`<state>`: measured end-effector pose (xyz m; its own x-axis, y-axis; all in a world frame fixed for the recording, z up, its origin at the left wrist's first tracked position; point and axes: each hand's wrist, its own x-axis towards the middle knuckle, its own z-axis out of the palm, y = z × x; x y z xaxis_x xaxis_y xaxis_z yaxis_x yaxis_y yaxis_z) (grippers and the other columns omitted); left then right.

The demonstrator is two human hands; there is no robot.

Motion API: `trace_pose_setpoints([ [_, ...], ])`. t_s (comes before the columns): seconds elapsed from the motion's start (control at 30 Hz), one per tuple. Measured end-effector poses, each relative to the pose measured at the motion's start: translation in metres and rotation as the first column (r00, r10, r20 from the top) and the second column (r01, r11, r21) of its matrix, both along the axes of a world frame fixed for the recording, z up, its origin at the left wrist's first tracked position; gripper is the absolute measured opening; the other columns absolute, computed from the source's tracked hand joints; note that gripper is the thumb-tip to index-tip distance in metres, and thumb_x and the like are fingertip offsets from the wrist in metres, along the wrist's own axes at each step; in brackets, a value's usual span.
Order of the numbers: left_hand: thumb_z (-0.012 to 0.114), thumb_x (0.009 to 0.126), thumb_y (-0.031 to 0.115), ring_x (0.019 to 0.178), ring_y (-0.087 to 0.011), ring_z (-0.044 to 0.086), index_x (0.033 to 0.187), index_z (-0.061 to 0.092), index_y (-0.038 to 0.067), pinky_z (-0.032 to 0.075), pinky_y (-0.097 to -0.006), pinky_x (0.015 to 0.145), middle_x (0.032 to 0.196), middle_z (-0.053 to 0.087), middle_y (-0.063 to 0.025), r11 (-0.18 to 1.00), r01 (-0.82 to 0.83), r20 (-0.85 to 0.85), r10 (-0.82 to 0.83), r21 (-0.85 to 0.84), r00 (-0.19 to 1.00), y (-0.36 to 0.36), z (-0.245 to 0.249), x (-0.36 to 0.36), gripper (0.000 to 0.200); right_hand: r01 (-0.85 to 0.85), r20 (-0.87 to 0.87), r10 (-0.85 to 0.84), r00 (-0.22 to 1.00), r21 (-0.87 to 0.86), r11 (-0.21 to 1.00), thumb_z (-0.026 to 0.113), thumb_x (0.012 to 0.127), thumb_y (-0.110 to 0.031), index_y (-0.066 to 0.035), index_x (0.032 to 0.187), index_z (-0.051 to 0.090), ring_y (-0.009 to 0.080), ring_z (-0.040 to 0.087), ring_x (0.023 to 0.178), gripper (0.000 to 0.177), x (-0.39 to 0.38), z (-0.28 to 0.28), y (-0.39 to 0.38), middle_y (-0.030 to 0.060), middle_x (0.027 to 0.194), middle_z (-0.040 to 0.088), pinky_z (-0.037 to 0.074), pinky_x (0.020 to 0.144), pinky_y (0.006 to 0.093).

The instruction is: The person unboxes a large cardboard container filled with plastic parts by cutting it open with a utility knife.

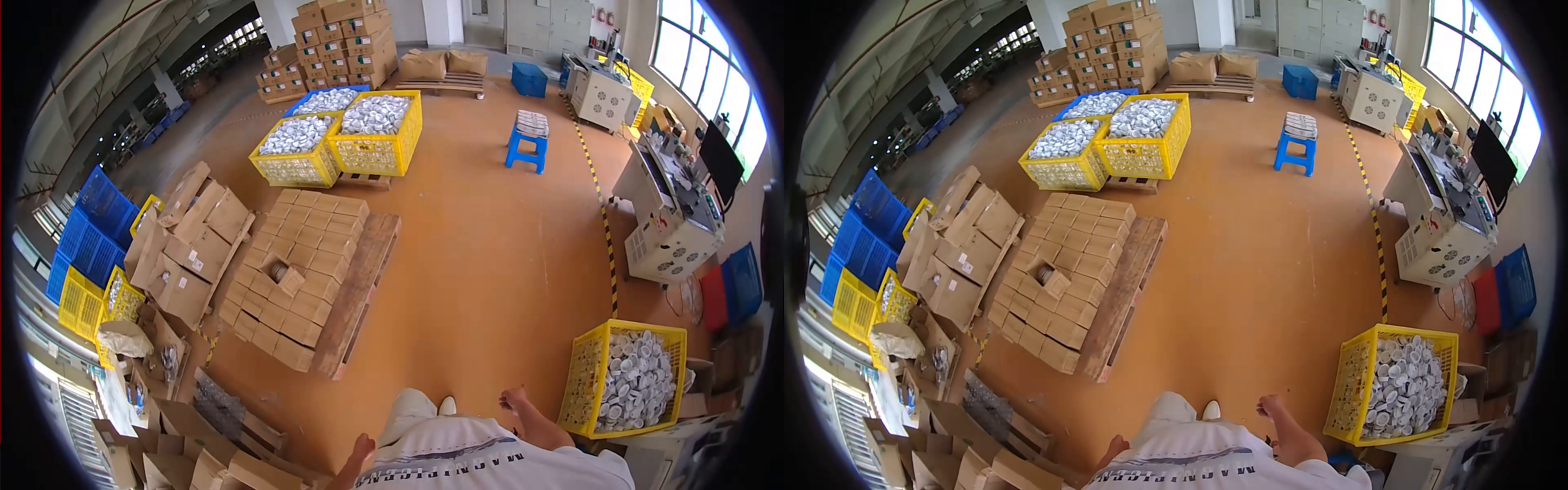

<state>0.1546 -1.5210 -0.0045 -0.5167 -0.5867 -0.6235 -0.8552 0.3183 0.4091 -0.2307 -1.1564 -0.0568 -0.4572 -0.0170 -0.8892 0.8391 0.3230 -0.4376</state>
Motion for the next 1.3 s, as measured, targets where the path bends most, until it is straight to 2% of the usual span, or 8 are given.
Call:
trace_pose_setpoints([
  [0.47,0.058,0.082,0.023,0.104,-0.0440,0.060,0.118,0.057,-0.004,0.047,-0.0454,0.087,0.111,0.061,-0.0315,0.989,0.096,0.260,-0.123,0.111,0.958,-0.350,-0.054,-0.354,0.045,0.316,0.117,-0.338,0.934,0.171,0.933,0.053,0.089,-0.004,-0.001,0.085,0.061,0.0221,0.058,0.054,0.010,-0.316,-0.057,-0.185,0.0135,0.065,0.056,0.045,0.043,0.0333],
  [0.53,0.050,0.087,0.017,0.106,-0.0429,0.060,0.113,0.057,-0.010,0.047,-0.0481,0.089,0.110,0.060,-0.0340,0.979,0.204,0.259,-0.195,-0.007,0.946,-0.415,0.039,-0.495,0.038,-0.697,-0.093,0.787,0.610,0.408,0.589,0.058,0.087,-0.009,-0.002,0.089,0.068,0.0244,0.063,0.061,0.012,-0.351,-0.107,-0.189,0.0140,0.073,0.064,0.049,0.050,0.0379],
  [0.63,0.050,0.087,0.016,0.109,-0.0423,0.059,0.105,0.063,-0.004,0.047,-0.0474,0.091,0.112,0.061,-0.0303,0.647,0.759,0.389,-0.684,-0.066,0.617,-0.570,0.012,-0.647,0.030,-0.232,-0.186,0.280,0.942,0.242,0.942,0.062,0.084,-0.013,-0.002,0.091,0.071,0.0249,0.066,0.068,0.015,-0.436,-0.086,-0.255,0.0132,0.081,0.068,0.050,0.055,0.0403],
  [0.77,0.054,0.082,0.012,0.086,-0.0430,0.062,0.092,0.061,-0.006,0.048,-0.0516,0.070,0.095,0.063,-0.0313,0.777,0.217,-0.168,-0.381,-0.591,0.909,-0.679,0.069,-0.913,0.022,0.045,-0.122,-0.030,0.992,0.116,0.992,0.061,0.084,-0.011,-0.002,0.087,0.070,0.0251,0.066,0.066,0.013,-0.594,-0.152,-0.295,0.0132,0.079,0.067,0.050,0.053,0.0395],
  [0.83,0.051,0.081,0.011,0.070,-0.0457,0.059,0.078,0.060,-0.006,0.043,-0.0521,0.062,0.079,0.062,-0.0295,0.905,-0.344,-0.756,0.039,-0.251,0.653,-0.676,0.075,-1.026,0.020,0.188,-0.063,-0.185,0.981,0.059,0.980,0.061,0.084,-0.010,-0.002,0.086,0.070,0.0251,0.065,0.065,0.012,-0.638,-0.195,-0.298,0.0132,0.079,0.067,0.049,0.052,0.0391],
  [0.97,0.050,0.078,0.008,0.061,-0.0377,0.062,0.068,0.062,-0.007,0.048,-0.0492,0.058,0.069,0.063,-0.0255,0.530,0.600,-0.189,-0.822,-0.599,0.538,-0.602,-0.020,-1.119,0.021,0.407,0.020,-0.407,0.913,-0.006,0.913,0.061,0.084,-0.009,-0.001,0.083,0.069,0.0252,0.065,0.063,0.012,-0.719,-0.200,-0.242,0.0132,0.078,0.066,0.049,0.051,0.0385],
  [1.1,0.046,0.087,0.016,0.090,-0.0438,0.064,0.103,0.060,-0.007,0.048,-0.0533,0.081,0.097,0.063,-0.0335,0.817,0.537,0.142,-0.569,0.211,0.810,-0.509,0.012,-1.127,0.032,0.229,0.037,-0.233,0.972,0.089,0.969,0.057,0.086,-0.003,0.001,0.080,0.060,0.0200,0.058,0.053,0.008,-0.965,-0.012,-0.367,0.0142,0.070,0.061,0.043,0.041,0.0323],
  [1.3,0.047,0.085,0.010,0.071,-0.0355,0.067,0.104,0.057,-0.005,0.051,-0.0439,0.064,0.081,0.065,-0.0277,1.000,0.005,-0.073,-0.004,0.015,0.997,-0.527,0.007,-1.247,0.026,0.288,-0.152,-0.288,0.945,-0.021,0.957,0.054,0.086,-0.003,0.002,0.081,0.057,0.0187,0.056,0.050,0.008,-1.242,0.027,-0.432,0.0120,0.070,0.059,0.043,0.038,0.0304],
])
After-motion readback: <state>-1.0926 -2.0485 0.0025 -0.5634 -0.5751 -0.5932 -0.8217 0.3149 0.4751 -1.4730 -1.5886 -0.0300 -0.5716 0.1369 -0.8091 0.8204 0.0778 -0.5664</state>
